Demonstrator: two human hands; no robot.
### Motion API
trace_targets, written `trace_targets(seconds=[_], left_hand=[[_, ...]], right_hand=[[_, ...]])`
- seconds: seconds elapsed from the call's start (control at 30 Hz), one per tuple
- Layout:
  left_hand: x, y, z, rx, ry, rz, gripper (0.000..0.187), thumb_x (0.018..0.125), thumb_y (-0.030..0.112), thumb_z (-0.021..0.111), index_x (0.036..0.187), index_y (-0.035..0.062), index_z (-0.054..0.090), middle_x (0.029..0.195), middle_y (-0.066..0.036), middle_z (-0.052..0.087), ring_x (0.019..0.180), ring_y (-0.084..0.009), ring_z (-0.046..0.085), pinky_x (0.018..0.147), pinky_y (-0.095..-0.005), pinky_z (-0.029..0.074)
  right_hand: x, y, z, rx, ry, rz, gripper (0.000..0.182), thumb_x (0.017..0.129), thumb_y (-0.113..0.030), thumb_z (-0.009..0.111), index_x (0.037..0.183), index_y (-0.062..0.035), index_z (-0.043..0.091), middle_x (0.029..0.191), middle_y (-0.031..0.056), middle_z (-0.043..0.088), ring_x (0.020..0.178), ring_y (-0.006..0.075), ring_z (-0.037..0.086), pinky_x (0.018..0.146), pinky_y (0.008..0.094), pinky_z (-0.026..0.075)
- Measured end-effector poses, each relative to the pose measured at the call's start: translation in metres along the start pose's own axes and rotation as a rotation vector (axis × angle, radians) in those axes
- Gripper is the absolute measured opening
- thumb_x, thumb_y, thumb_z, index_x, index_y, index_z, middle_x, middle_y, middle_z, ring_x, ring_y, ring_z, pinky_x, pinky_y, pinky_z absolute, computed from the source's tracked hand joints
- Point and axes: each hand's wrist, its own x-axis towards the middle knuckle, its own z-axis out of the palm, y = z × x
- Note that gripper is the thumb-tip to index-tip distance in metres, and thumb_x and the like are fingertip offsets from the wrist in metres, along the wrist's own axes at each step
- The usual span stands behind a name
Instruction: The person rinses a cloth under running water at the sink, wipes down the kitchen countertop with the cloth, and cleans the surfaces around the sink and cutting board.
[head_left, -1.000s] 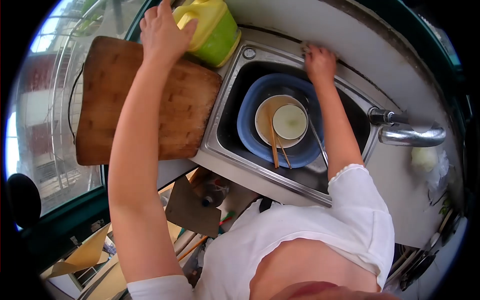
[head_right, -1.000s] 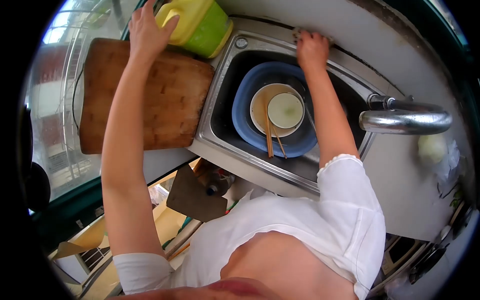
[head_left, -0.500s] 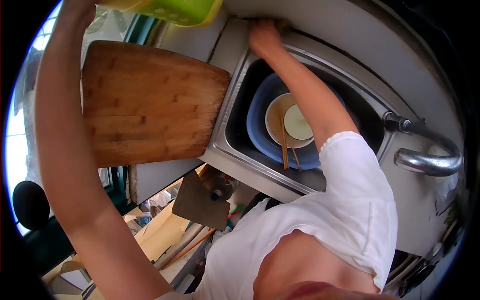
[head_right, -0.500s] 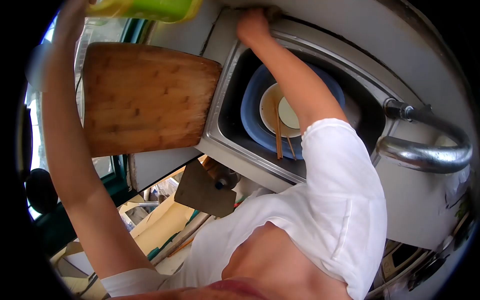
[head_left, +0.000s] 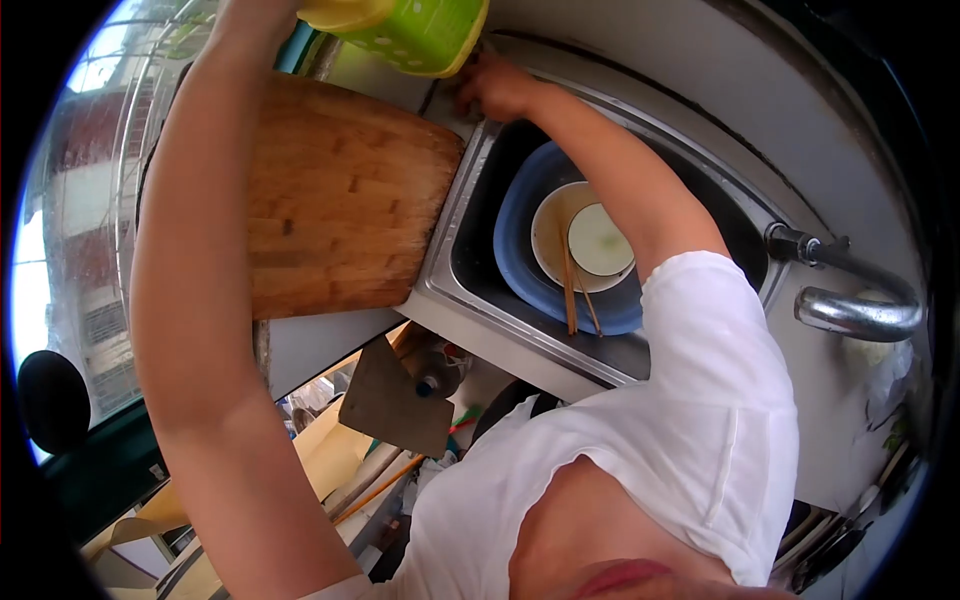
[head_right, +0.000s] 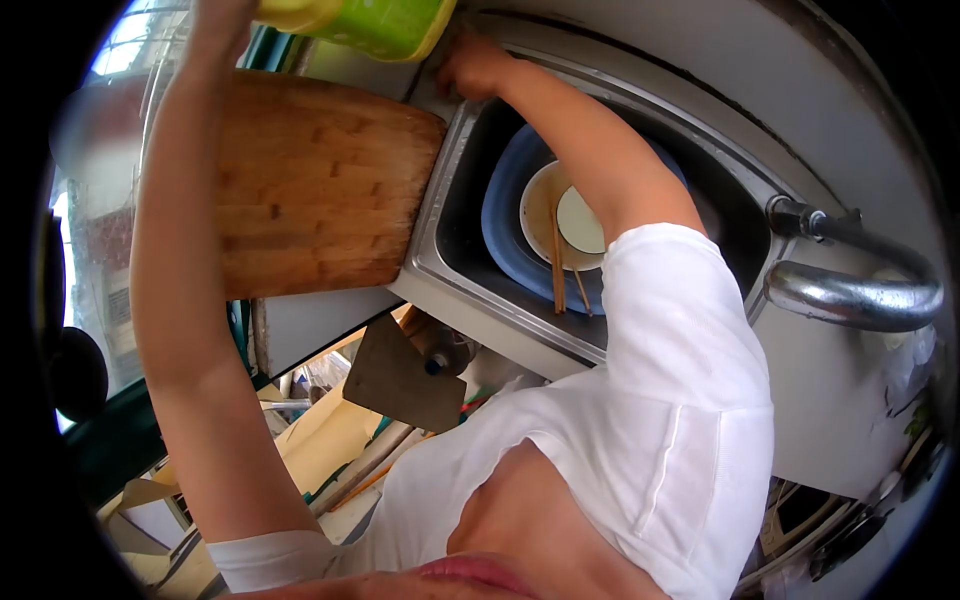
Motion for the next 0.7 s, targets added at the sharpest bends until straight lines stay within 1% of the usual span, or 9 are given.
trace_targets(seconds=[0.07,0.1,0.17,0.2,0.23,0.3,0.37,0.53,0.7], left_hand=[[-0.004,-0.01,0.007,-0.005,-0.017,0.035,0.017,0.076,0.011,0.064,0.088,-0.0012,0.06,0.077,-0.005,0.06,0.072,-0.0131,0.055,0.067,-0.0249,0.044],[-0.002,-0.016,0.014,-0.027,0.029,-0.024,0.018,0.074,0.012,0.064,0.087,-0.0009,0.061,0.077,-0.006,0.061,0.073,-0.0134,0.057,0.067,-0.0256,0.045],[-0.008,-0.009,0.023,0.112,0.052,-0.056,0.019,0.073,0.012,0.065,0.086,-0.0009,0.061,0.077,-0.007,0.062,0.074,-0.0131,0.058,0.067,-0.0262,0.046],[-0.014,-0.004,0.026,0.183,0.061,-0.078,0.019,0.072,0.012,0.065,0.085,-0.0008,0.062,0.077,-0.008,0.063,0.074,-0.013,0.058,0.068,-0.0265,0.046],[-0.014,-0.015,0.033,0.084,0.082,-0.064,0.02,0.071,0.015,0.065,0.085,0.0001,0.062,0.077,-0.012,0.063,0.076,-0.0187,0.061,0.069,-0.0304,0.047],[-0.021,-0.02,0.039,0.256,0.102,-0.054,0.022,0.072,0.017,0.065,0.086,0.001,0.062,0.078,-0.014,0.063,0.078,-0.0242,0.062,0.07,-0.0334,0.047],[-0.02,-0.022,0.041,0.307,0.083,-0.052,0.024,0.072,0.02,0.063,0.089,0.0033,0.062,0.081,-0.018,0.062,0.081,-0.0333,0.061,0.072,-0.0381,0.047],[-0.024,-0.033,0.049,0.41,-0.002,-0.013,0.026,0.071,0.024,0.063,0.088,0.0043,0.062,0.087,-0.019,0.062,0.086,-0.034,0.059,0.076,-0.0388,0.046],[-0.031,-0.054,0.052,0.434,-0.056,-0.059,0.03,0.074,0.028,0.064,0.097,0.008,0.062,0.094,-0.018,0.062,0.093,-0.0337,0.058,0.081,-0.0393,0.045]], right_hand=[[-0.02,0.01,0.0,0.072,0.017,0.043,0.03,0.067,-0.013,0.057,0.091,-0.0238,0.07,0.101,0.0049,0.064,0.107,0.0255,0.051,0.088,0.0405,0.043],[-0.035,0.012,-0.016,0.03,-0.135,0.138,0.024,0.069,-0.016,0.059,0.09,-0.0208,0.07,0.101,0.006,0.062,0.105,0.0278,0.051,0.088,0.0401,0.043],[-0.08,0.019,-0.025,-0.161,0.009,0.055,0.017,0.07,-0.019,0.061,0.084,-0.019,0.069,0.096,0.0065,0.06,0.101,0.0287,0.051,0.085,0.0394,0.045],[-0.104,0.014,-0.033,-0.152,0.062,0.154,0.014,0.07,-0.018,0.062,0.082,-0.0183,0.069,0.093,0.0063,0.059,0.099,0.0282,0.051,0.083,0.039,0.045],[-0.129,0.006,-0.042,-0.143,0.114,0.253,0.011,0.069,-0.018,0.062,0.079,-0.0176,0.069,0.09,0.006,0.058,0.097,0.0277,0.052,0.081,0.0387,0.046],[-0.178,0.005,-0.043,-0.184,0.248,0.379,0.01,0.069,-0.015,0.062,0.076,-0.0175,0.068,0.085,0.0053,0.057,0.093,0.0265,0.052,0.077,0.0385,0.046],[-0.222,-0.012,-0.06,-0.262,0.206,0.558,0.012,0.068,-0.011,0.061,0.075,-0.0167,0.068,0.083,0.0049,0.056,0.09,0.0271,0.052,0.075,0.0378,0.046],[-0.317,-0.02,-0.073,-0.26,0.265,0.733,0.016,0.068,-0.005,0.056,0.073,-0.0157,0.067,0.079,0.0055,0.056,0.085,0.0284,0.051,0.073,0.0383,0.045],[-0.338,-0.03,-0.07,-0.269,0.443,0.694,0.024,0.065,0.002,0.051,0.073,-0.0144,0.067,0.076,0.0062,0.055,0.081,0.0288,0.05,0.07,0.0391,0.043]])
